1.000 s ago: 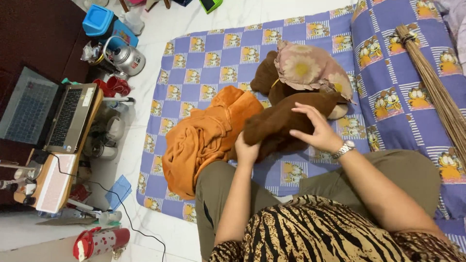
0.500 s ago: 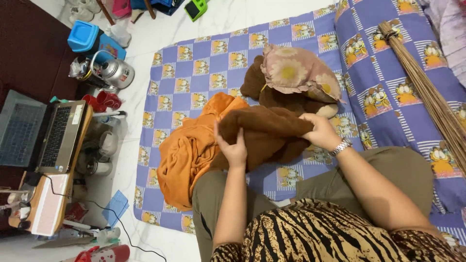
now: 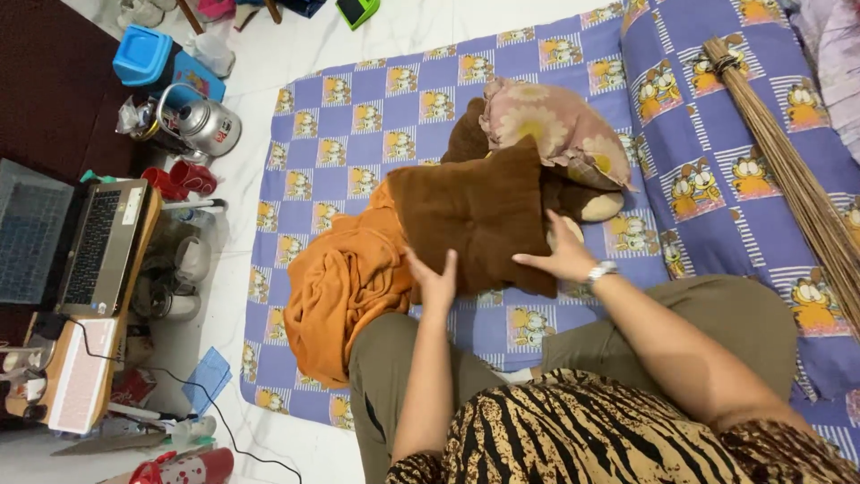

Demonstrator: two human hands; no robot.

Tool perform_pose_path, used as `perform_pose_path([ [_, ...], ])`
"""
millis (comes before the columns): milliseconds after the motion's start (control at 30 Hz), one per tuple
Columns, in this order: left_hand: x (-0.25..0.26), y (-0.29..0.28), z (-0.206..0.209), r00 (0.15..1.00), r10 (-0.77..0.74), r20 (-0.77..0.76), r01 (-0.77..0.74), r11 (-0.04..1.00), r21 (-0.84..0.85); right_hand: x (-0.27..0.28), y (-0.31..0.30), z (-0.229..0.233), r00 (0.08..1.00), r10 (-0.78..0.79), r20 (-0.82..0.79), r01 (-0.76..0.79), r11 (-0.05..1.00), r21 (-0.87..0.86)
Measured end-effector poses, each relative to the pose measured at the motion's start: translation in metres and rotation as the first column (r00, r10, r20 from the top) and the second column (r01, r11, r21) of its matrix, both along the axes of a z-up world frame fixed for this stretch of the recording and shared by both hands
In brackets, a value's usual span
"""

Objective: Organizing and cleaning dust off pillows and a bolster on a floor mat using a small broom.

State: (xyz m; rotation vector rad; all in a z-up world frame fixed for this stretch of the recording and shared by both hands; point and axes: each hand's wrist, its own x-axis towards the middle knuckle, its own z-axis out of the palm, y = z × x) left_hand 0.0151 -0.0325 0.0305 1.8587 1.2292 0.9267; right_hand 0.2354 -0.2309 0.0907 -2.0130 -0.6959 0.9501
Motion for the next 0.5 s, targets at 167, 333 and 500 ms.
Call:
perform_pose_path([
  [167, 0.006, -0.009, -0.002, 0.952, -0.218, -0.216, 0.183, 0.968, -0.171, -0.020, 0.029, -0.051, 0.970, -0.061, 0.235, -0.011, 0.956, 0.292],
  [333, -0.006, 0.001, 0.037, 0.983, -0.105, -0.150, 0.061, 0.960, -0.273, 0.024, 0.014, -0.023, 0.972, -0.033, 0.234, -0.013, 0.982, 0.191],
  [500, -0.009, 0.020, 0.001, 0.994, 0.017, -0.112, -0.037, 0.983, -0.178, 0.041, -0.008, 0.015, 0.935, -0.146, 0.325, 0.115, 0.987, 0.112],
])
